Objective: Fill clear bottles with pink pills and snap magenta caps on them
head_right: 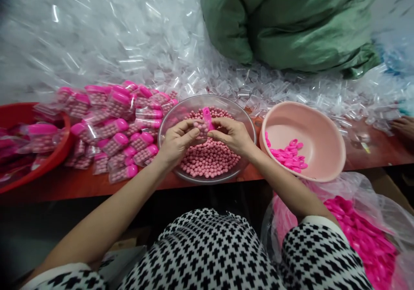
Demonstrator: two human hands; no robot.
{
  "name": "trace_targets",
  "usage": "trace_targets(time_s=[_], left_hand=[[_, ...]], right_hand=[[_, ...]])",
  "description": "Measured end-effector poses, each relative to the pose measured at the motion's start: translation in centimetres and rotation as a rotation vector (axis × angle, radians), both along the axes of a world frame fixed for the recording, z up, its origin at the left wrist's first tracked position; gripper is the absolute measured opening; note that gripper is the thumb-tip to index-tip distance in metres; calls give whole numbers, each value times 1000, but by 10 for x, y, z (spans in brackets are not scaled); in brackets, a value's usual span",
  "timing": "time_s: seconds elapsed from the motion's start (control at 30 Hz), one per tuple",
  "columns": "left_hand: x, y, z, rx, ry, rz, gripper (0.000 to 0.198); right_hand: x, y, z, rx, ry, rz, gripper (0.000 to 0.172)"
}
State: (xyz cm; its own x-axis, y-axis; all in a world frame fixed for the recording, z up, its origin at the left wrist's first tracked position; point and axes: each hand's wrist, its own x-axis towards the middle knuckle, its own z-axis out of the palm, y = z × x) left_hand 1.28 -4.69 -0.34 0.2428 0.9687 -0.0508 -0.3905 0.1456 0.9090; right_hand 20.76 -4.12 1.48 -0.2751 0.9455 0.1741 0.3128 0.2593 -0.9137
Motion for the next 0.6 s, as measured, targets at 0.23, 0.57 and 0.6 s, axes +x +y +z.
trace_targets(time_s=[0.23,0.57,0.6], left_hand=[[2,-6,1,145,195,16,46],[-1,-13,-1,496,535,168,19],[-1,-14,-1,545,550,155,18]], right_hand=[[11,8,32,337,-269,74,26],[8,-4,31,576,-518,227,18],[9,-6,30,588,-514,241,17]])
